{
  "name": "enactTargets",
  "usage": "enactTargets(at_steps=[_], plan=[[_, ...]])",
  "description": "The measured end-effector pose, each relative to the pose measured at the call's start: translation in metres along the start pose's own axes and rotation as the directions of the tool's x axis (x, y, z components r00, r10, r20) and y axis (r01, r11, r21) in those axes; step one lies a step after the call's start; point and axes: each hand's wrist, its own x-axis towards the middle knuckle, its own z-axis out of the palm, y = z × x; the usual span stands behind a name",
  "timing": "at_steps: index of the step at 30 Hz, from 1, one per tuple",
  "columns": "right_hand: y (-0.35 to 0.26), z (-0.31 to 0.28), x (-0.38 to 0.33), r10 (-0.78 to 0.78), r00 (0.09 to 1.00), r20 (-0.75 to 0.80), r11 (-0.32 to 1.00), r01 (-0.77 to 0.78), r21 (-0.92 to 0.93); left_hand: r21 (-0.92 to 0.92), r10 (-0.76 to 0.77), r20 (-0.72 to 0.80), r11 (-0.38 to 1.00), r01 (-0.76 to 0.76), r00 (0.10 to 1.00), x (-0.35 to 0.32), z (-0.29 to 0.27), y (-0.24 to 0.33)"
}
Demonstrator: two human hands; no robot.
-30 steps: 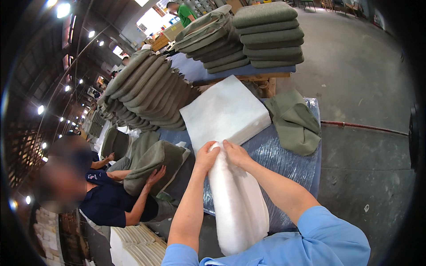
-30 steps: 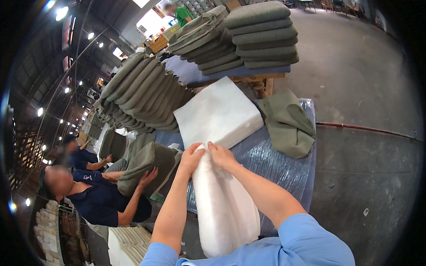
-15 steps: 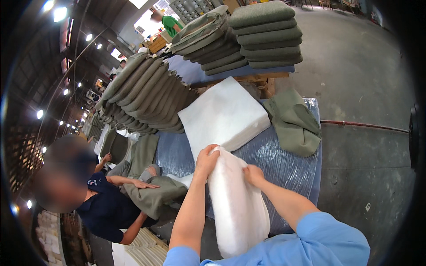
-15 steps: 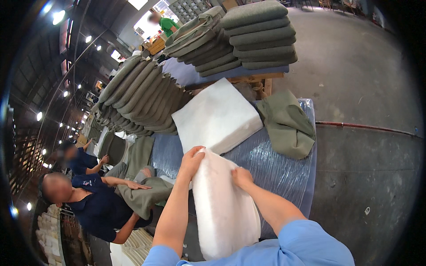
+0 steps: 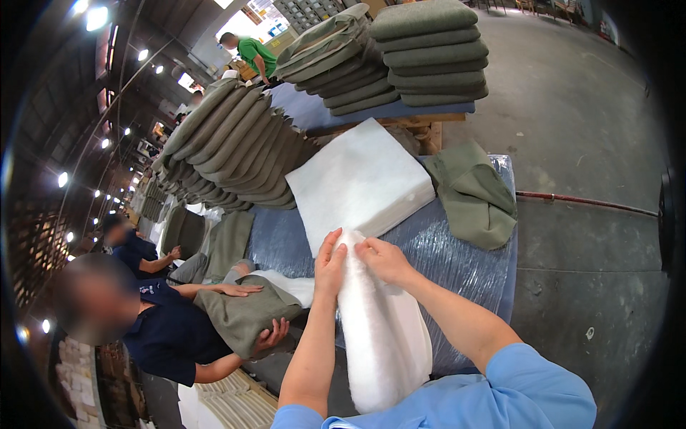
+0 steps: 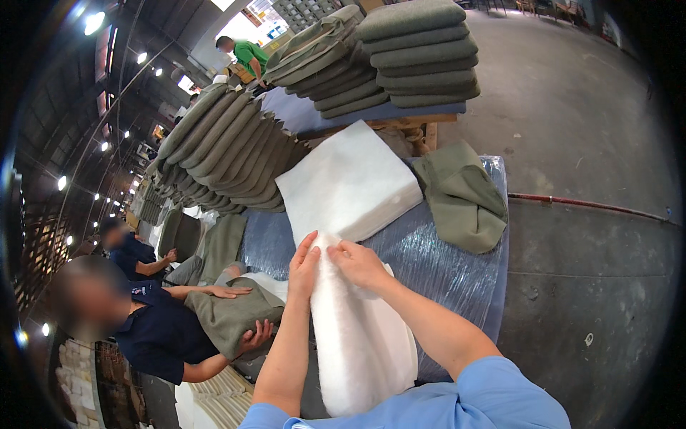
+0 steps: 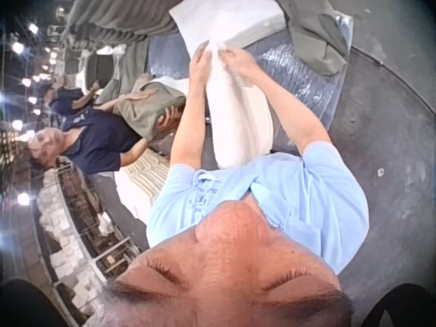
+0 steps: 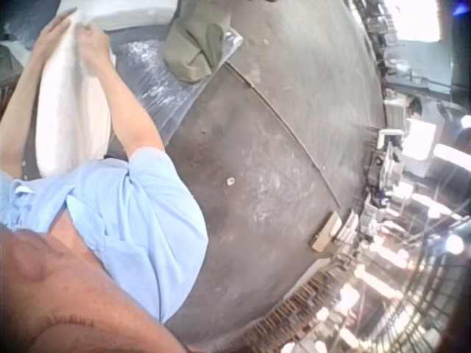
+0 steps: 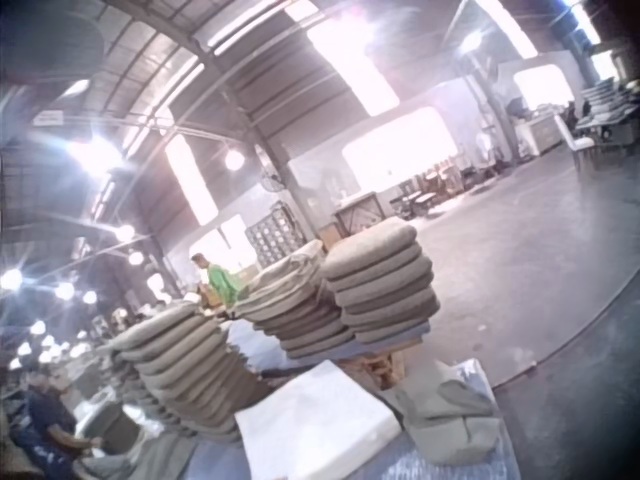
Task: The person wraps a rectangular white foam block in a thin white sheet, folds the edges, and rolls the block into a compact cylinder. The person then holds the rolled foam while a coworker works nearby.
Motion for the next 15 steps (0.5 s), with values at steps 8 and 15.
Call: enactTargets(at_steps=[8, 15], plan=[[0.079, 0.000, 0.005, 0.136, 0.986, -0.097, 0.923, -0.162, -0.349, 0.525, 0.199, 0.070, 0.826, -0.205, 0.978, 0.004, 0.008, 0.005], [0.047, 0.008, -0.025, 0.028, 0.993, -0.111, 0.999, -0.024, 0.038, 0.558, 0.188, 0.007, 0.815, -0.160, 0.982, -0.004, -0.006, 0.005]])
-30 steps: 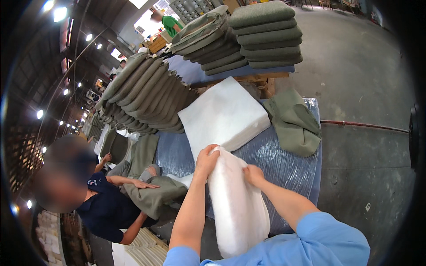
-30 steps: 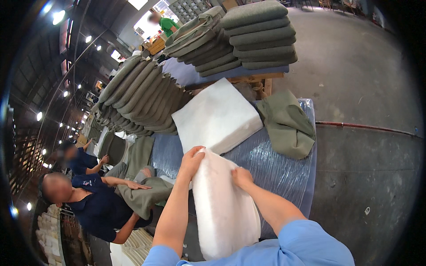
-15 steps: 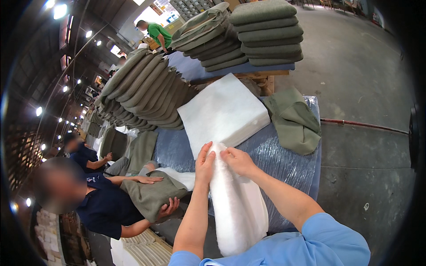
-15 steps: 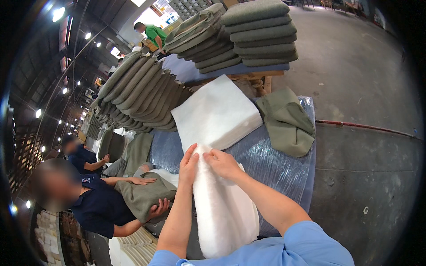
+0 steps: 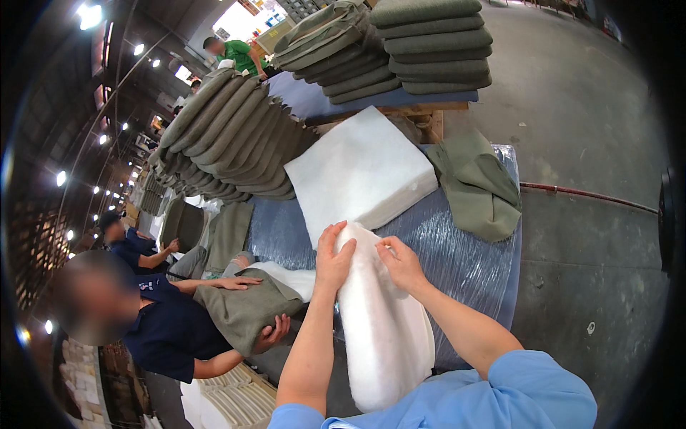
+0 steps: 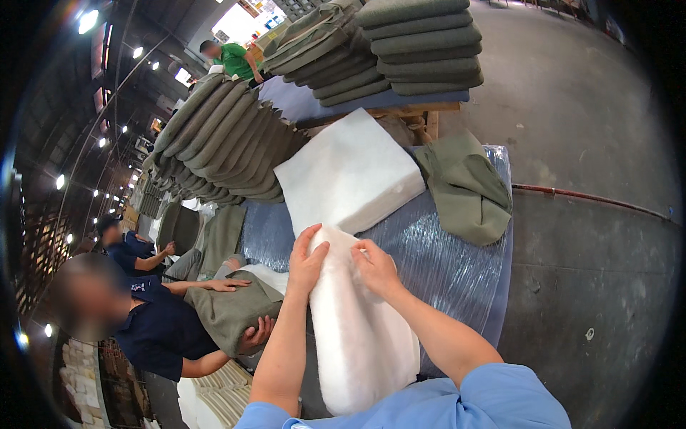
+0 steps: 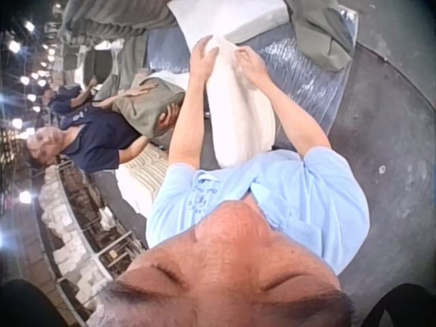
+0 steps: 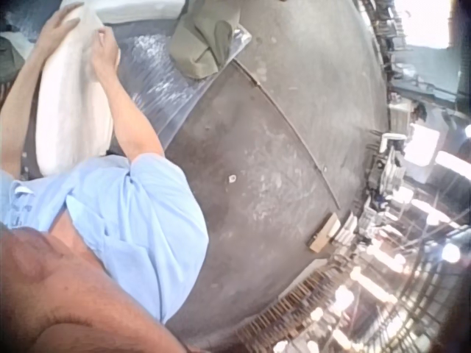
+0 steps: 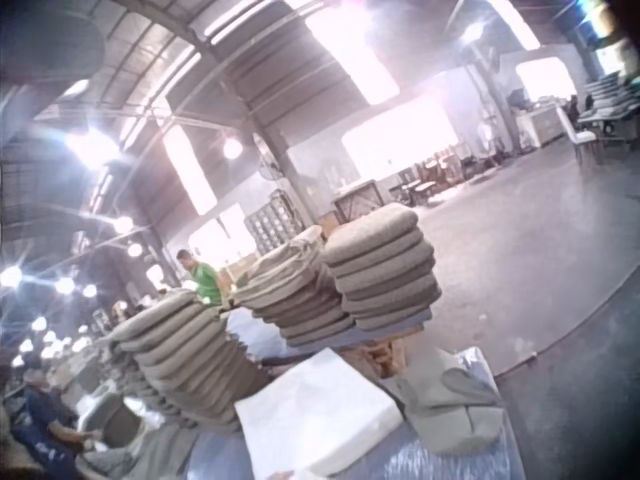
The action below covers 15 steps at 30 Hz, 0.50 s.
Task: The person wraps a rectangular white foam block in a thin white sheet, folds the edges, and rolls the block into a compact cylinder. The person then holds the rolled foam while a coworker works nearby.
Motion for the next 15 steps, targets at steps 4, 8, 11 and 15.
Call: enactTargets(at_steps=[4, 8, 11, 15], plan=[[-0.036, 0.001, -0.012, -0.110, 0.981, 0.158, 0.992, 0.118, -0.044, 0.122, 0.017, -0.024, 0.992, -0.014, 1.000, -0.005, 0.002, 0.013], [-0.018, 0.002, 0.000, -0.112, 0.986, 0.120, 0.987, 0.124, -0.103, 0.137, -0.037, 0.034, 0.990, 0.032, 0.999, -0.014, 0.003, 0.029], [0.025, -0.003, 0.010, 0.065, 0.997, 0.050, 0.960, -0.048, -0.277, 0.122, -0.002, 0.062, 0.993, -0.006, 0.998, -0.014, 0.003, 0.023], [0.054, -0.012, -0.008, 0.185, 0.981, -0.062, 0.935, -0.195, -0.297, 0.126, 0.024, 0.058, 0.992, -0.031, 0.998, -0.016, -0.007, 0.014]])
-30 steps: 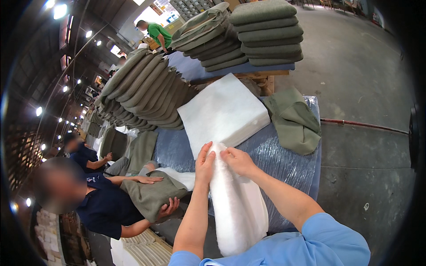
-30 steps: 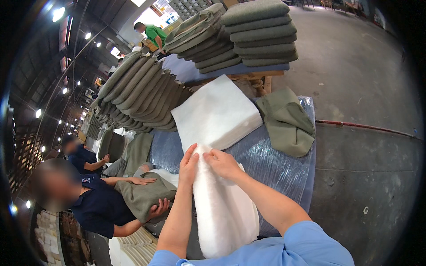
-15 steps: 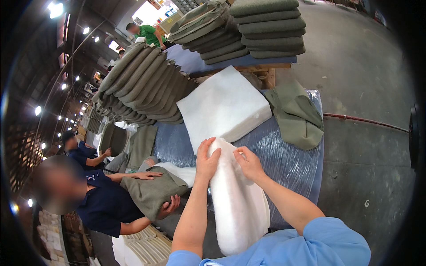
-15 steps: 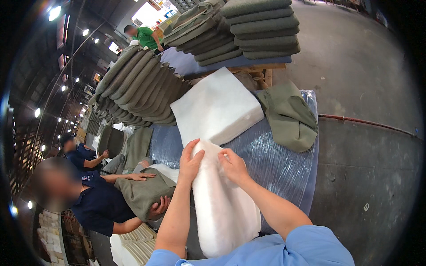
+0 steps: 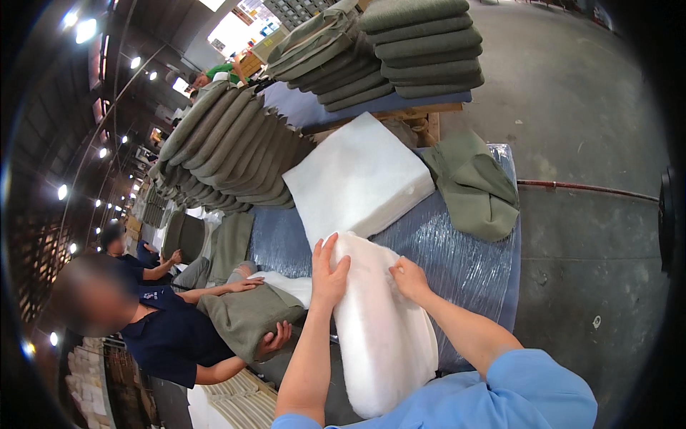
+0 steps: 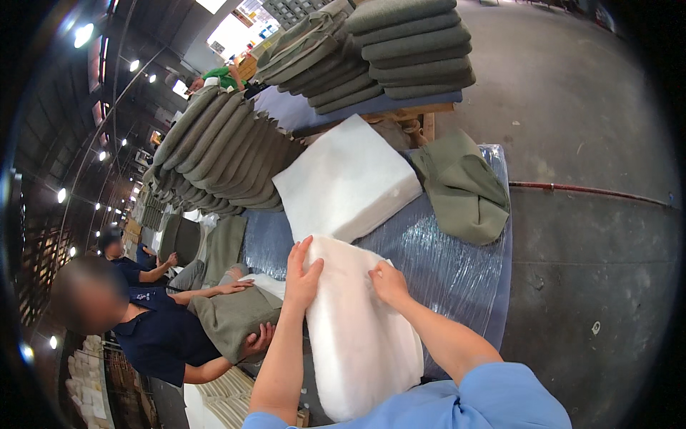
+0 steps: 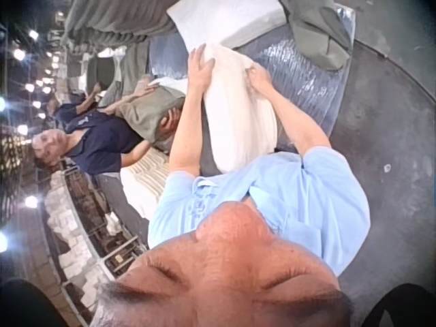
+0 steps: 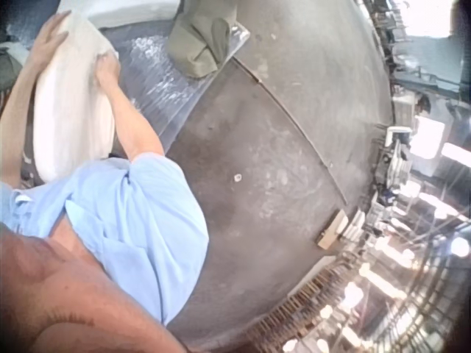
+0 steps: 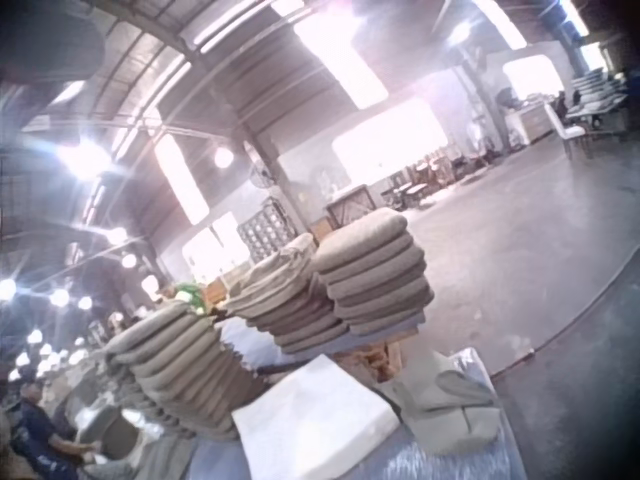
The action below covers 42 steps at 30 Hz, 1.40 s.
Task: The person wraps a rectangular white foam block in a thin white sheet, folds the edges, and rolls the block into a compact cylinder. The person then holds the rolled foam while a coworker works nearby.
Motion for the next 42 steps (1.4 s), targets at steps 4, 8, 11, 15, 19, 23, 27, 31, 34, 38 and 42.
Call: enactTargets(at_steps=[4, 8, 11, 15, 19, 23, 27, 31, 34, 38, 42], plan=[[-0.056, -0.002, -0.007, -0.239, 0.968, -0.074, 0.900, 0.249, 0.356, -0.060, -0.014, -0.008, 0.998, 0.014, 1.000, -0.003, -0.001, -0.009], [-0.069, 0.003, 0.005, -0.491, 0.871, -0.021, 0.856, 0.487, 0.174, -0.043, 0.006, -0.004, 0.999, -0.006, 1.000, -0.002, 0.003, -0.007], [-0.048, 0.002, 0.013, -0.130, 0.973, 0.192, 0.990, 0.116, 0.081, -0.034, -0.010, -0.014, 0.999, 0.010, 1.000, -0.006, -0.004, -0.015], [-0.028, 0.008, 0.037, -0.168, 0.984, -0.063, 0.978, 0.174, 0.112, -0.053, 0.042, -0.007, 0.998, -0.042, 0.999, -0.002, -0.003, -0.011], [-0.086, 0.014, 0.060, -0.295, 0.950, -0.102, 0.928, 0.310, 0.206, -0.055, 0.019, -0.013, 0.998, -0.019, 1.000, -0.007, -0.005, -0.015], [-0.090, 0.011, 0.065, -0.377, 0.926, -0.017, 0.926, 0.377, 0.028, -0.076, -0.002, -0.011, 0.997, 0.001, 1.000, -0.002, 0.002, -0.003], [-0.061, 0.023, 0.030, -0.479, 0.870, -0.116, 0.862, 0.491, 0.122, -0.075, -0.006, -0.027, 0.997, 0.004, 1.000, -0.005, -0.002, -0.012], [-0.082, -0.001, 0.020, -0.266, 0.962, 0.058, 0.918, 0.235, 0.319, -0.092, -0.010, -0.020, 0.996, 0.008, 1.000, -0.007, -0.005, -0.015], [-0.107, 0.002, 0.023, -0.355, 0.933, -0.057, 0.901, 0.357, 0.247, -0.071, 0.009, 0.000, 0.997, -0.009, 1.000, -0.003, -0.001, -0.007], [-0.095, 0.012, 0.026, -0.404, 0.913, 0.054, 0.908, 0.393, 0.142, -0.081, -0.056, 0.028, 0.995, 0.058, 0.998, -0.003, -0.001, -0.002], [-0.043, 0.029, 0.038, -0.240, 0.970, 0.030, 0.971, 0.240, -0.014, -0.180, -0.085, 0.031, 0.980, 0.089, 0.996, -0.002, 0.001, -0.009]])
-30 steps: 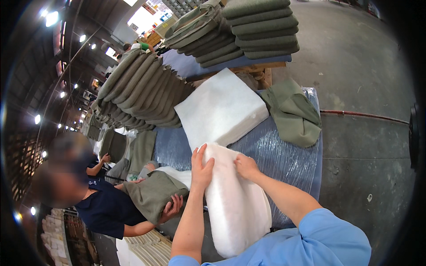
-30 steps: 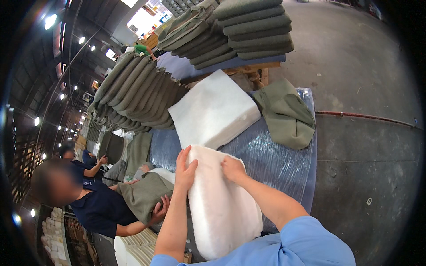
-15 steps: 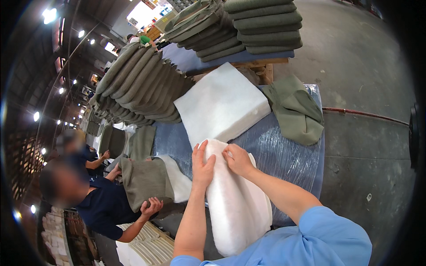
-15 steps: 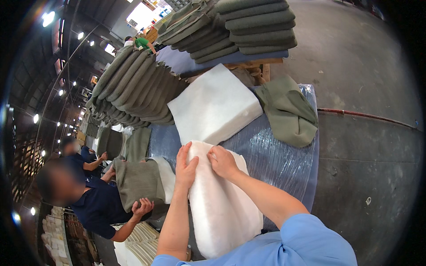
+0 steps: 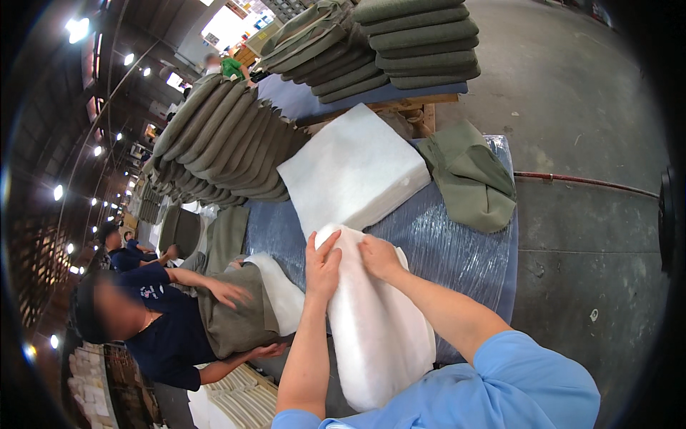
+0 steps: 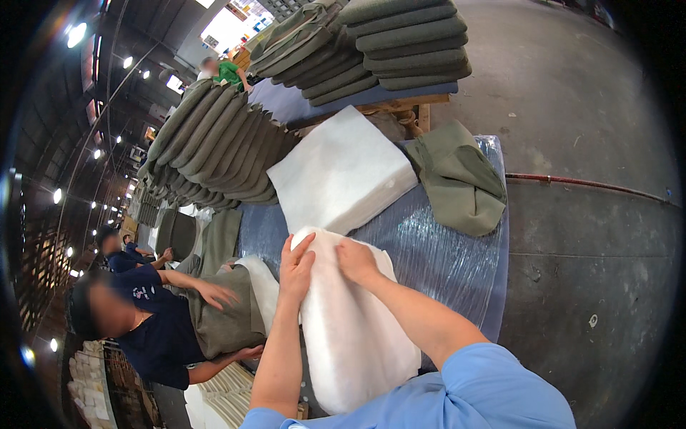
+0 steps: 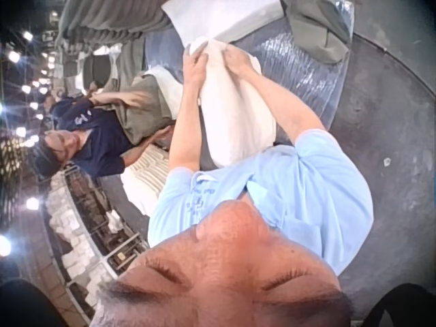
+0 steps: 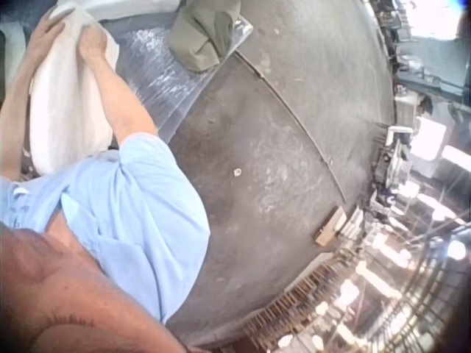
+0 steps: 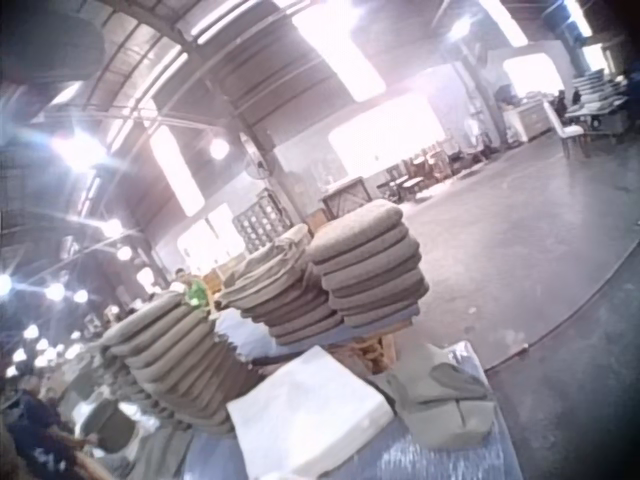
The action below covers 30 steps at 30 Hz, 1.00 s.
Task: The person wraps a rectangular white foam block in a thin white sheet, folds the edges, and rolls the block into a compact cylinder. The person then holds the rolled foam while a coworker works nearby.
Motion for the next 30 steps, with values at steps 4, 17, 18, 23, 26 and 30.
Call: enactTargets(at_steps=[4, 17, 18, 23, 26, 30], plan=[[0.019, -0.006, -0.011, 0.157, 0.982, -0.101, 0.988, -0.156, 0.014, 0.059, 0.040, -0.031, 0.998, -0.038, 0.999, -0.001, -0.001, 0.000], [0.017, -0.010, -0.021, 0.062, 0.997, 0.045, 0.995, -0.065, 0.079, 0.038, 0.038, 0.007, 0.999, -0.038, 0.999, -0.001, -0.002, 0.004], [0.015, -0.011, -0.028, 0.130, 0.989, 0.069, 0.982, -0.138, 0.131, 0.054, 0.024, -0.003, 0.998, -0.024, 1.000, -0.004, -0.003, 0.003], [-0.041, -0.015, -0.053, -0.031, 0.999, -0.017, 0.925, 0.035, 0.379, 0.041, 0.057, -0.021, 0.998, -0.056, 0.998, -0.008, -0.007, -0.009], [-0.048, -0.018, -0.060, -0.178, 0.981, 0.074, 0.967, 0.160, 0.196, 0.056, 0.025, -0.022, 0.998, -0.023, 0.999, -0.007, -0.003, -0.003], [-0.004, -0.021, -0.057, 0.057, 0.994, 0.088, 0.992, -0.067, 0.110, 0.063, 0.026, -0.022, 0.998, -0.024, 0.999, -0.004, -0.004, 0.000]])
